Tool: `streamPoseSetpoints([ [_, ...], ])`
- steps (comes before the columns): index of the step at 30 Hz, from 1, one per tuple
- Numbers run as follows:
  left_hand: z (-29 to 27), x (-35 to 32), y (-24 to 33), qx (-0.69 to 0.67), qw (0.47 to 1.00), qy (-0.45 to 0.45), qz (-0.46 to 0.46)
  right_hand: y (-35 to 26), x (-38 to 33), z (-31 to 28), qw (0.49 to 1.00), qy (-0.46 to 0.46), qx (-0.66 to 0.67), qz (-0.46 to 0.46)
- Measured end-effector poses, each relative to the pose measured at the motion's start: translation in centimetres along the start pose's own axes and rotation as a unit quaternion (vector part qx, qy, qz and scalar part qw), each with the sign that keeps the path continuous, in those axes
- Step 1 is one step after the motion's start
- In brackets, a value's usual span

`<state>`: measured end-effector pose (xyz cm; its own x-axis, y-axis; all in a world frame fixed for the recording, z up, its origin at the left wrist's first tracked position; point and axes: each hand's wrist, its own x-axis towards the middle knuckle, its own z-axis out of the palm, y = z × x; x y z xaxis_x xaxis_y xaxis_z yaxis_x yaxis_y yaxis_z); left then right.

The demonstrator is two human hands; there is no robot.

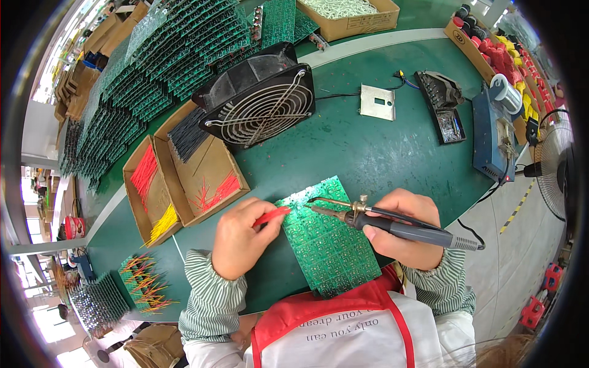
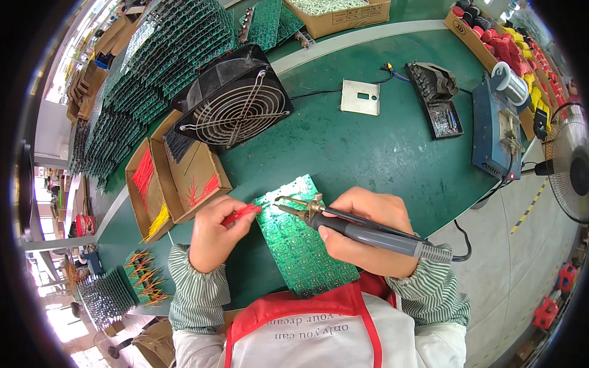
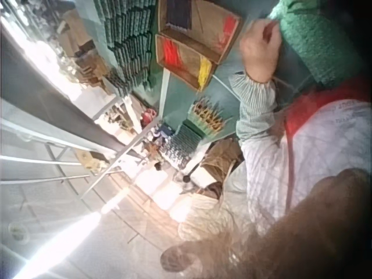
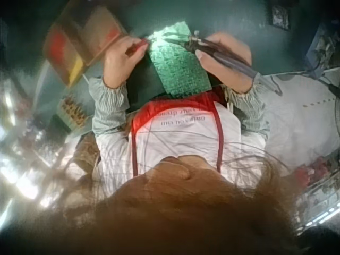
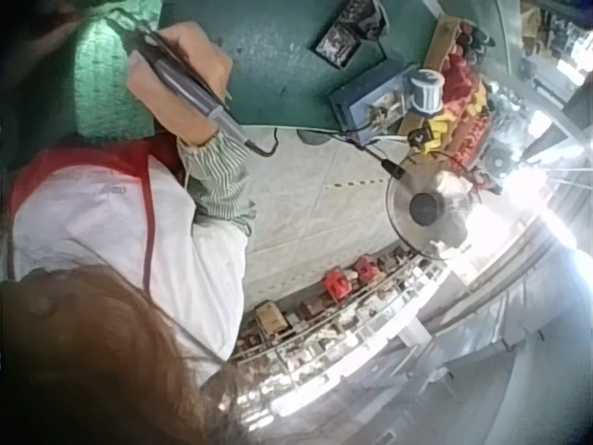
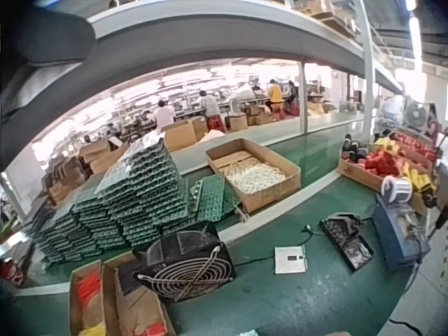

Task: The person takes wires from boxes, positions them onto circuit boards, and solders them onto the boards using a soldering iron.

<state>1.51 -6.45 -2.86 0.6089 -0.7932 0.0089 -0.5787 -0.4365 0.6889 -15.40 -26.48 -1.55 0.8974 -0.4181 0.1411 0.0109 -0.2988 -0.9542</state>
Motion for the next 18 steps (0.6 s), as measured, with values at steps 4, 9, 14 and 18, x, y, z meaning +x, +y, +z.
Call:
streamPoseSetpoints([
  [4, 0.8, -0.3, -1.1, -0.039, 0.998, -0.009, -0.040, 0.3, 0.1, 0.7, 0.998, -0.027, 0.035, 0.046],
  [9, 1.1, -0.2, -1.5, -0.048, 0.998, -0.011, -0.042, 0.5, 0.4, 1.3, 0.998, -0.023, 0.042, 0.044],
  [14, 1.0, -0.1, -1.7, -0.049, 0.998, -0.015, -0.040, 0.7, 0.6, 1.6, 0.998, -0.025, 0.045, 0.045],
  [18, 1.0, -0.1, -1.7, -0.045, 0.998, -0.016, -0.037, 1.1, 0.7, 1.9, 0.997, -0.030, 0.040, 0.053],
])
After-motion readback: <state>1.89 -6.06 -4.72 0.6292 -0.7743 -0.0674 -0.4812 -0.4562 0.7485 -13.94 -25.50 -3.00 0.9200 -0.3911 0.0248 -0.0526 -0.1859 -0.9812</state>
